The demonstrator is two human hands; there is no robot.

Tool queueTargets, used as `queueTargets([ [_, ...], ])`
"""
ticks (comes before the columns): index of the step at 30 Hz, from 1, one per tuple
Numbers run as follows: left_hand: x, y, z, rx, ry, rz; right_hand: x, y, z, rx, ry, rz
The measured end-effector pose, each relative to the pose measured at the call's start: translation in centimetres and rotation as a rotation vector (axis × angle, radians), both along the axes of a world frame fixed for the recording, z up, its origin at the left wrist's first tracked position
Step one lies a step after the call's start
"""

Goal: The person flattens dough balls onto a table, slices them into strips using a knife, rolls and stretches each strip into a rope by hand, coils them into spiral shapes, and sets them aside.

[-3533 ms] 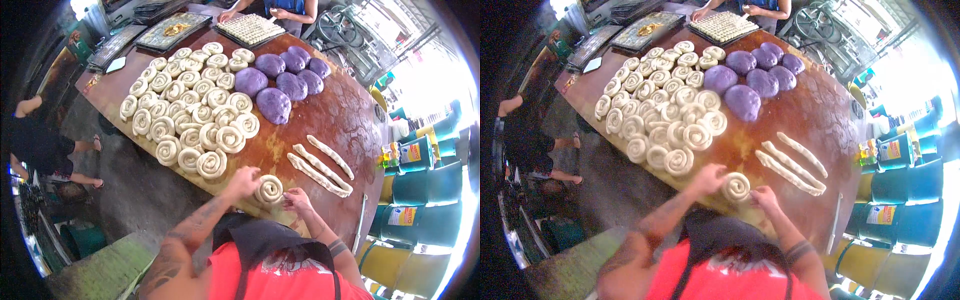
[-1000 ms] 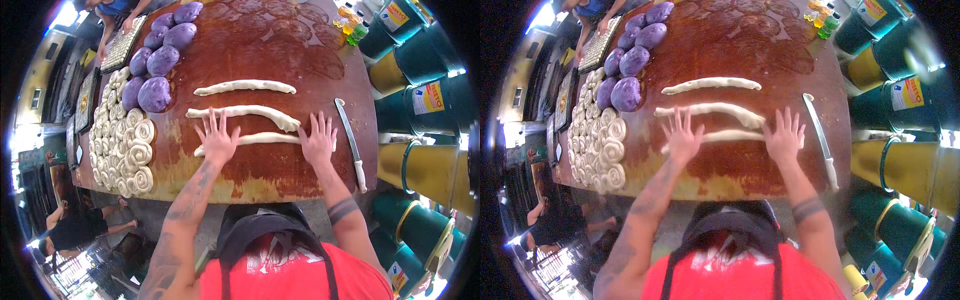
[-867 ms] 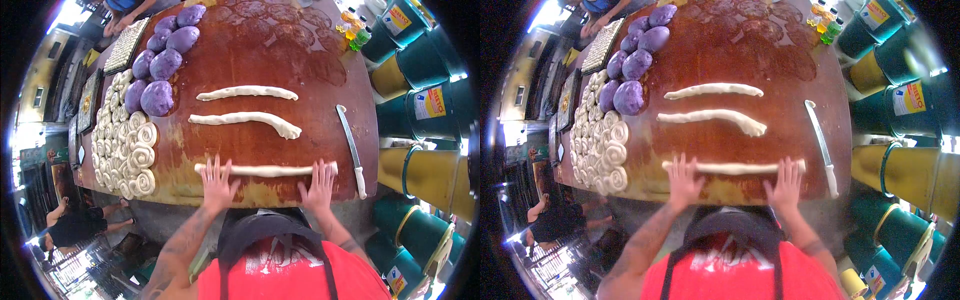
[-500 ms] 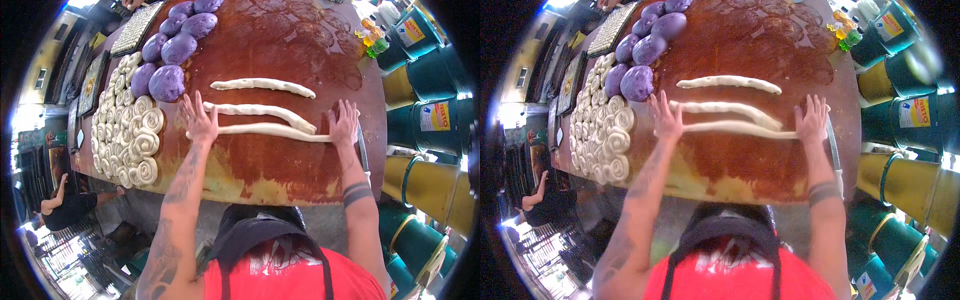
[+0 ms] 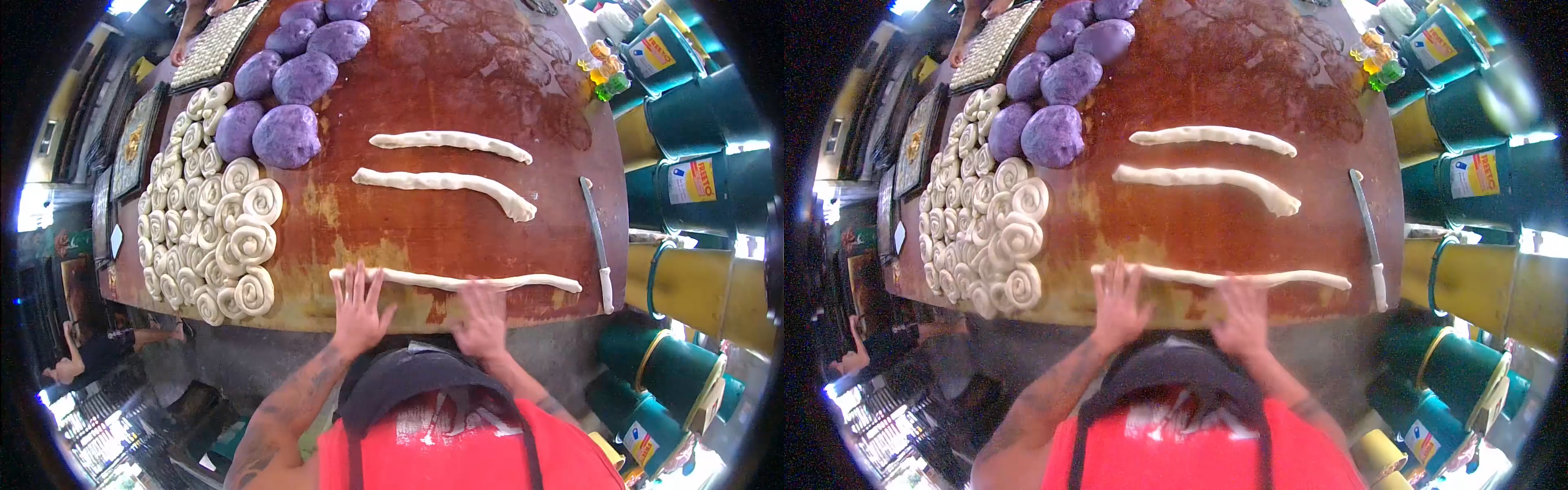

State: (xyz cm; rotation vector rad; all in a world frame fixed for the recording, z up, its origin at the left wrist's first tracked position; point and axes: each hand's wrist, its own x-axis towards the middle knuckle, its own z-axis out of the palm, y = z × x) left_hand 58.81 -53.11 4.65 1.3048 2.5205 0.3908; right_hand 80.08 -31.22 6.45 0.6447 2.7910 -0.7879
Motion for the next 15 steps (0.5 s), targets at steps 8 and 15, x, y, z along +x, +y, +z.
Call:
queueTargets([
  [8, -17.1, 12.4, -2.5, 0.174, 0.34, 0.436, -18.2, 15.1, -2.7, 0.623, 0.18, -0.316],
  [15, -8.0, 1.1, -2.2, 0.091, 0.23, 0.154, -1.8, 7.5, -4.2, 0.463, 0.147, -0.051],
])
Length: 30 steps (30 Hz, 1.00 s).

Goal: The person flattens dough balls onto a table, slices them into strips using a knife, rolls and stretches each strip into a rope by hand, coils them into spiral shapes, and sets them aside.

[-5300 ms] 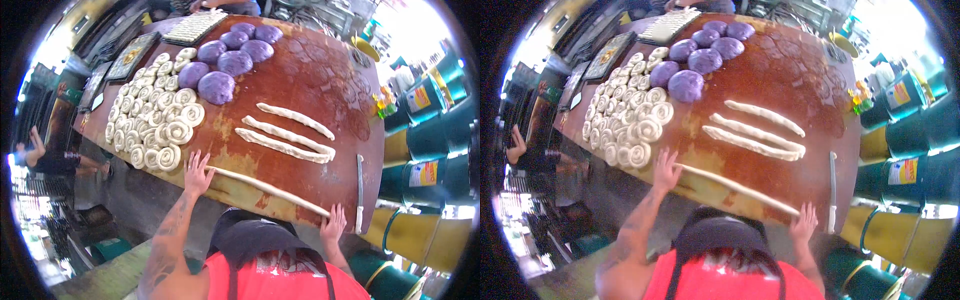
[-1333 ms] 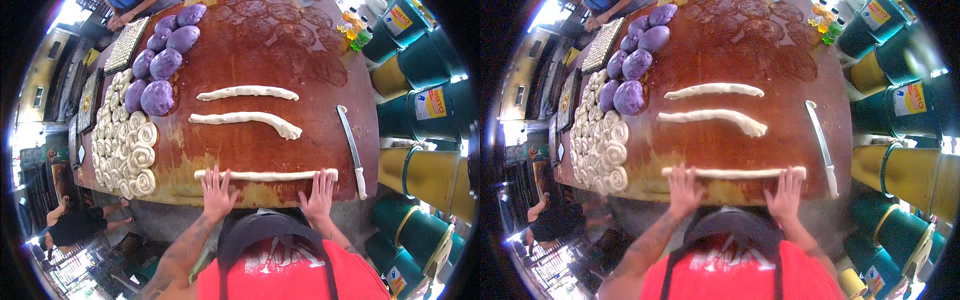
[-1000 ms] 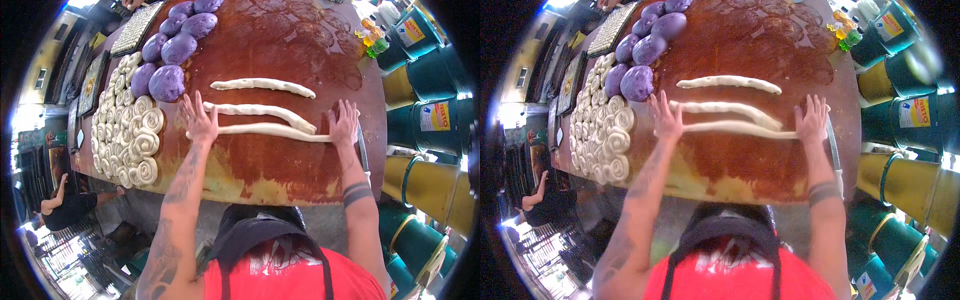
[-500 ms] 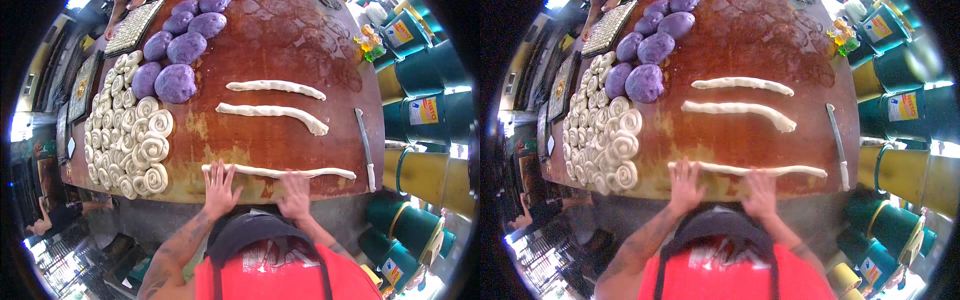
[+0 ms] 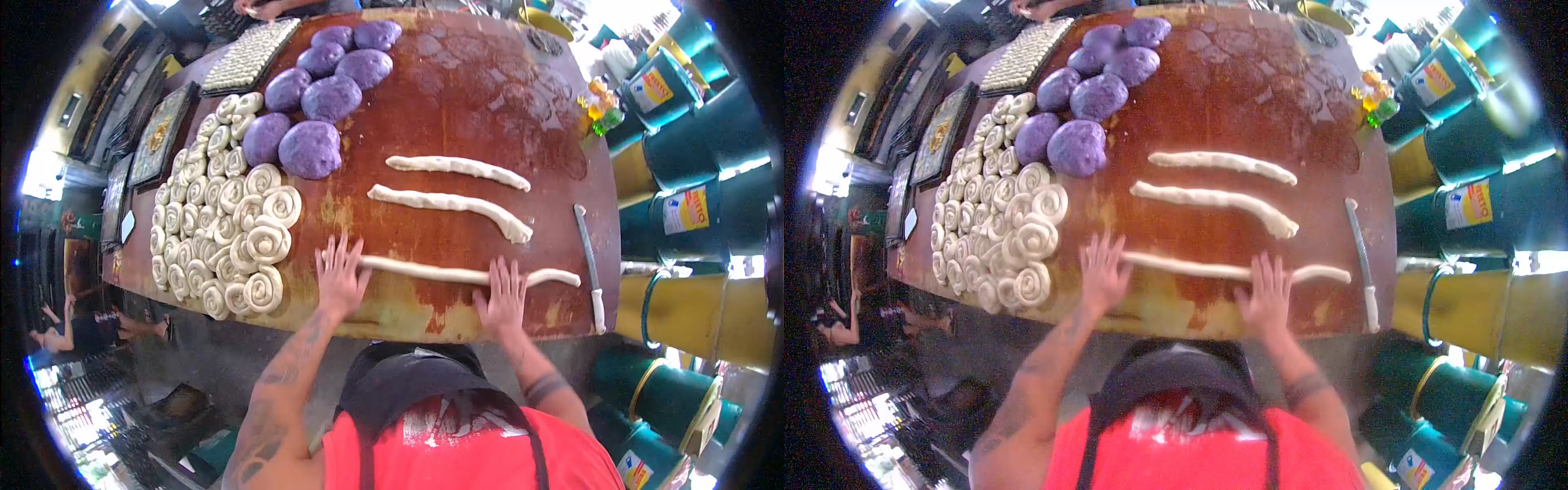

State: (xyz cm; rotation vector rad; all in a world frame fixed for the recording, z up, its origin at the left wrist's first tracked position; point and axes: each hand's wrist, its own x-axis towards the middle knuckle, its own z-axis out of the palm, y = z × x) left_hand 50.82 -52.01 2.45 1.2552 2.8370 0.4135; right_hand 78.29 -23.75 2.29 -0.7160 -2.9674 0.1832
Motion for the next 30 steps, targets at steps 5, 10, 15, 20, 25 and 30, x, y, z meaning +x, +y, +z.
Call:
queueTargets([
  [5, 4.6, -6.5, 1.5, 0.121, -0.088, 0.264, 8.0, 3.1, 4.9, -0.158, 0.054, 0.053],
  [10, 1.2, -3.1, -0.1, 0.166, -0.339, 0.524, 6.9, 11.4, 4.3, 0.067, -0.182, -0.317],
  [15, 1.0, 5.5, 5.3, 0.165, -0.755, 0.062, -6.0, 10.1, 10.2, -1.616, 0.492, -0.353],
  [20, 0.6, 11.2, 5.9, 1.249, -1.069, -0.131, -15.1, -3.9, 21.3, -1.671, 0.406, 0.149],
  [25, 0.6, 0.6, 7.3, 0.571, 0.042, 0.286, -13.8, -4.6, 20.7, -1.797, 0.153, 0.012],
  [30, 4.2, -2.8, 9.1, 0.454, -0.107, 0.077, -19.5, -5.5, 16.4, -1.667, 0.373, -0.01],
])
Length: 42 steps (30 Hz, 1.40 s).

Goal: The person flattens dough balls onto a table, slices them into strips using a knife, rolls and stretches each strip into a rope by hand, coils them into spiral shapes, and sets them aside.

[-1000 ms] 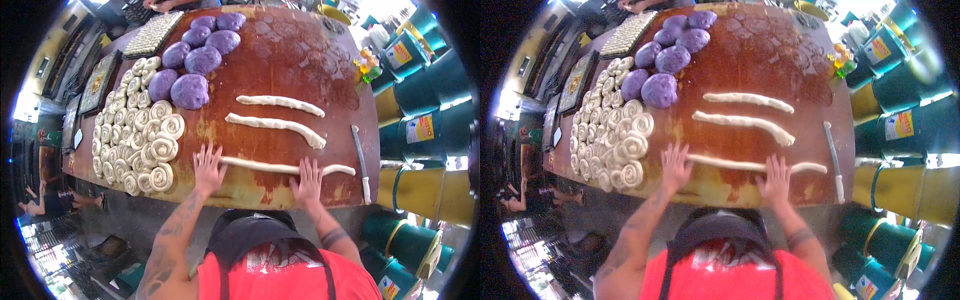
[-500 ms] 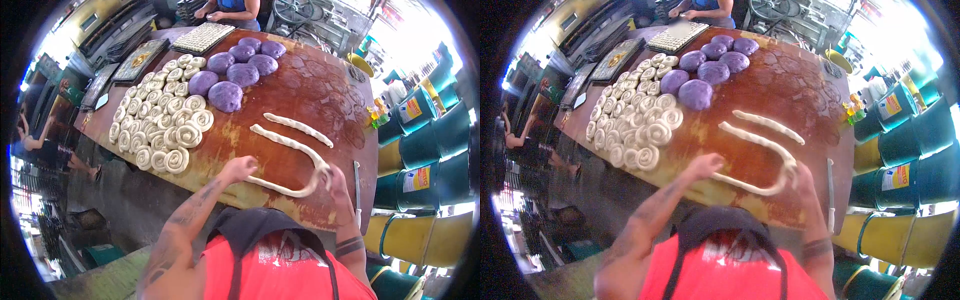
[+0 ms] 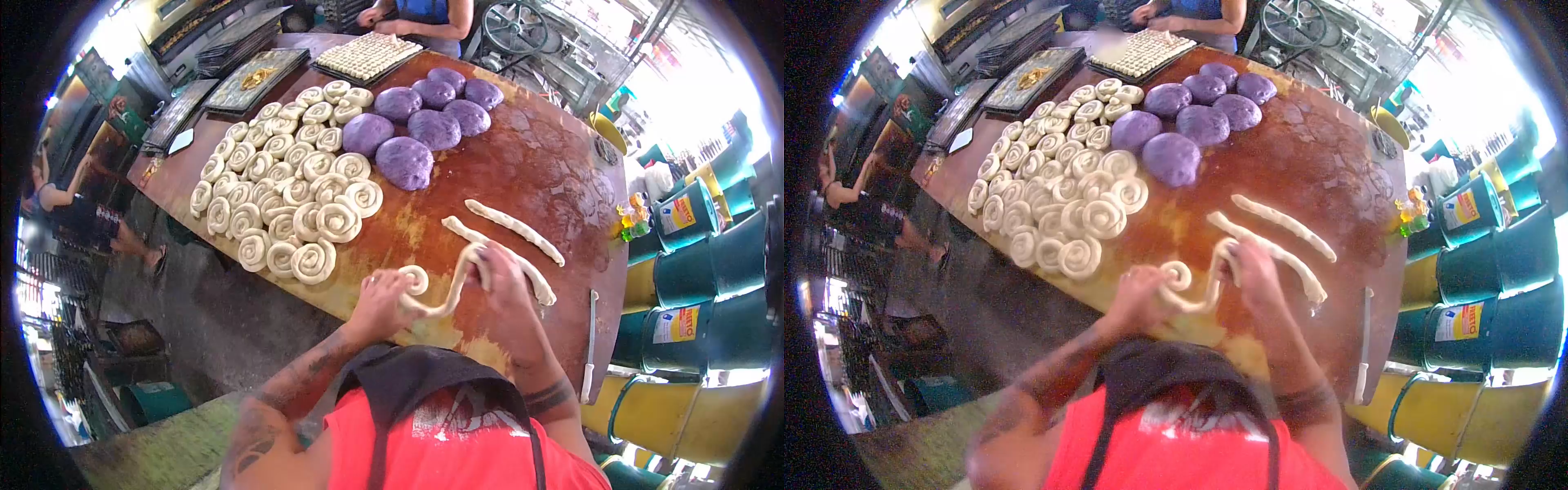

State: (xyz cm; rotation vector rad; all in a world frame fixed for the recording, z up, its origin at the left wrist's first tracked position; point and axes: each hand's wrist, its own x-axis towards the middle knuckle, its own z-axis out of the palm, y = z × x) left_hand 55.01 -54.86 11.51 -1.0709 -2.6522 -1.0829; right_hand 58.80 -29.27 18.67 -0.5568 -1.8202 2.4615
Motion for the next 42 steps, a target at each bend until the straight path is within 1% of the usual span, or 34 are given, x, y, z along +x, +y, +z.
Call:
queueTargets([
  [1, -0.8, 0.3, 0.4, 0.079, -0.001, 0.057, -1.4, -1.3, -0.4, 0.22, -0.015, 0.159],
  [3, -4.5, 0.6, -0.5, 0.322, -0.204, 0.168, -2.7, -6.5, -2.2, 0.389, -0.181, 0.167],
  [5, -7.2, 0.8, -1.6, 0.548, -0.385, 0.295, -1.0, -8.5, -3.6, 0.789, -0.24, 0.514],
  [6, -7.7, 0.3, -0.2, 0.488, -0.393, 0.298, 0.7, -7.8, -7.1, 0.912, -0.207, 0.666],
  [7, -7.8, 0.0, -0.3, 0.408, -0.484, 0.269, 2.1, -6.3, -10.0, 1.033, -0.17, 0.822],
  [9, -7.5, -0.6, -0.7, 0.249, -0.648, 0.212, 2.4, -4.7, -7.1, 0.873, -0.634, 0.738],
  [10, -7.5, -0.3, -3.3, 0.183, -0.727, 0.138, 2.9, -3.1, -9.7, 0.627, -0.706, 0.43],
  [11, -7.3, 0.3, -5.3, 0.073, -0.646, 0.054, 3.1, -2.0, -12.7, 0.371, -0.754, 0.125],
  [13, -6.3, 2.1, -8.9, -0.111, -0.433, -0.098, 1.5, -2.3, -14.3, 0.44, -0.686, 0.082],
  [14, -5.9, 2.8, -8.2, -0.094, -0.415, -0.116, 0.6, -2.8, -14.9, 0.469, -0.653, 0.055],
  [15, -5.6, 3.8, -9.2, -0.083, -0.415, -0.074, -0.2, -3.9, -14.5, 0.617, -0.619, 0.104],
  [17, -7.3, 4.0, -8.9, -0.08, -0.669, -0.161, -1.9, -6.1, -12.7, 0.923, -0.544, 0.201],
  [18, -8.3, 3.7, -8.5, -0.102, -0.741, -0.16, -2.6, -6.0, -12.8, 0.896, -0.498, 0.277],
  [19, -9.2, 3.0, -7.6, -0.125, -0.814, -0.16, -3.7, -6.3, -11.0, 0.866, -0.473, 0.361],
  [20, -10.1, 2.3, -6.8, -0.146, -0.885, -0.158, -5.3, -7.1, -7.4, 0.836, -0.446, 0.445],
  [21, -10.6, 1.4, -6.1, 0.029, -0.908, -0.24, -6.8, -7.6, -4.5, 0.803, -0.42, 0.53],
  [22, -11.0, 0.4, -5.4, 0.202, -0.927, -0.323, -8.1, -7.6, -3.2, 0.818, -0.26, 0.623],
  [24, -12.3, -1.2, -2.4, 0.526, -1.104, -0.361, -10.3, -8.1, -0.9, 0.947, 0.134, 0.469],
  [25, -13.5, -1.7, 0.1, 0.68, -1.267, -0.308, -11.7, -8.2, 0.6, 0.841, 0.321, 0.346],
  [26, -14.9, -2.2, 1.6, 0.839, -1.426, -0.244, -12.6, -7.7, 1.8, 0.658, 0.352, 0.224],
  [27, -16.8, -2.9, 1.7, 0.994, -1.524, -0.012, -13.4, -7.2, 2.9, 0.472, 0.379, 0.104],
  [28, -19.0, -3.4, 3.4, 1.106, -1.456, 0.039, -13.9, -5.8, 4.1, 0.585, 0.37, 0.054],
  [29, -22.0, -3.9, 6.2, 1.222, -1.334, 0.075, -13.9, -3.5, 4.6, 0.697, 0.361, 0.005],
  [31, -28.2, -4.5, 11.7, 1.408, -1.093, 0.134, -12.7, 1.2, 2.8, 0.755, 0.157, -0.051],
  [32, -32.5, -5.2, 12.0, 1.537, -0.991, 0.19, -11.7, 3.5, 1.5, 0.818, 0.056, -0.064],
  [33, -37.5, -6.8, 10.5, 1.516, -0.8, 0.091, -10.2, 5.9, -0.4, 0.878, -0.049, -0.078],
  [34, -39.7, -6.7, 11.9, 1.498, -0.714, 0.207, -8.0, 9.3, -4.1, 1.047, -0.074, -0.092],
  [35, -40.7, -6.4, 13.1, 1.493, -0.784, 0.319, -5.5, 12.3, -8.0, 1.219, -0.096, -0.105],
  [37, -42.5, -5.2, 10.3, 1.276, -0.734, 0.705, -0.2, 15.1, -11.9, 1.42, -0.265, -0.156],
  [39, -40.0, -3.5, 5.3, 1.195, -0.812, 0.477, 4.8, 14.5, -14.2, 1.549, -0.699, -0.117],
  [41, -34.4, 0.1, 2.3, 0.77, -0.88, 0.2, 6.7, 13.6, -15.1, 1.662, -0.66, -0.162],
  [42, -30.8, 3.2, 0.6, 0.672, -0.854, 0.181, 7.8, 13.1, -15.3, 1.722, -0.642, -0.18],
])
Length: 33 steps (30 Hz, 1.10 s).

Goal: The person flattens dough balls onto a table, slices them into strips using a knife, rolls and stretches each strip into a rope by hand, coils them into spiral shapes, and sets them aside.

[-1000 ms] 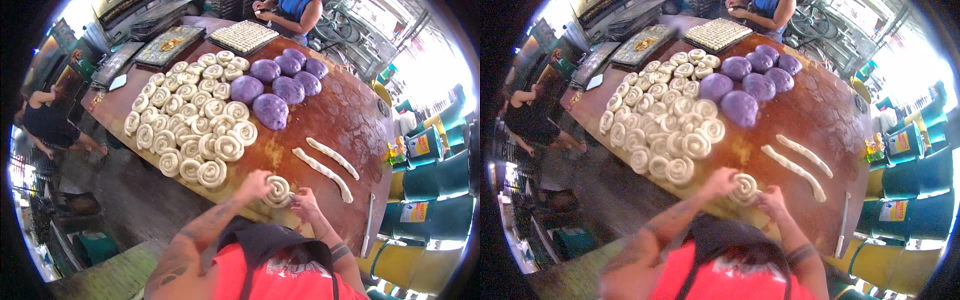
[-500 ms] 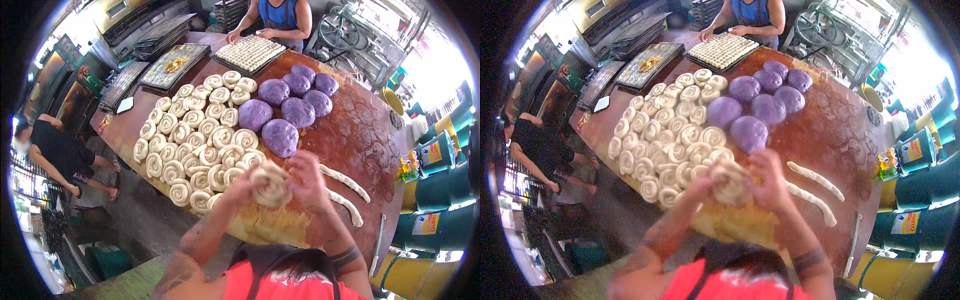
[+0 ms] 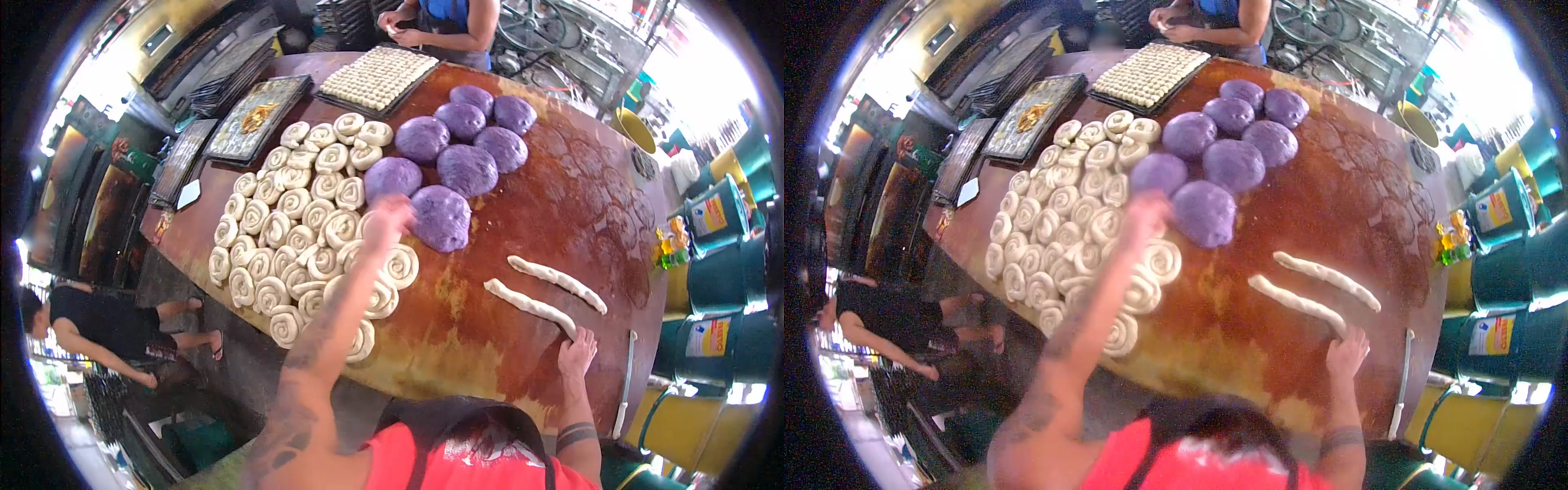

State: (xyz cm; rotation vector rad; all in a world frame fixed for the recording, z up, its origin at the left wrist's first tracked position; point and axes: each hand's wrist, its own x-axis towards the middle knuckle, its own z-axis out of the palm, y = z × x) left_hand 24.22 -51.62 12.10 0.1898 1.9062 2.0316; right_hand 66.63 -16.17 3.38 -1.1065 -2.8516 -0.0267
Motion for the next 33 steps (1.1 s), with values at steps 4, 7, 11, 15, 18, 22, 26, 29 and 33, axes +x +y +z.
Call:
queueTargets([
  [4, 12.5, 8.2, -4.6, -0.215, 0.31, -0.697, -1.7, 1.2, -0.1, -0.721, -0.018, -0.045],
  [7, 16.4, 11.9, -6.4, -0.474, 1.006, -0.743, -6.0, -3.9, 10.3, -1.254, 0.22, 0.022],
  [11, 15.2, 13.0, -6.5, -0.355, 1.069, -0.799, -4.1, -4.9, 20.1, -1.289, 0.075, 0.145],
  [15, 16.4, 10.2, 0.3, -0.546, 0.538, -1.048, 2.2, -1.8, 20.9, -0.973, -0.005, 0.089],
  [18, 20.3, 11.7, 0.7, -0.795, 0.776, -1.219, 6.2, 2.2, 15.0, -0.689, -0.196, 0.115],
  [22, 26.0, 15.3, -7.0, -0.784, 1.112, -1.106, 4.2, 1.3, 7.4, -0.416, -0.068, 0.086],
  [26, 32.1, 13.8, -7.4, -0.713, 1.115, -1.134, 10.0, -5.1, 1.2, -0.192, 0.055, 0.124],
  [29, 35.2, 8.9, -8.3, -0.727, 1.061, -1.166, 17.6, -9.6, 0.4, -0.281, 0.018, 0.134],
  [33, 38.2, 8.7, -6.0, -0.937, 0.928, -1.033, 18.8, -9.4, 0.2, -0.347, 0.062, 0.129],
])
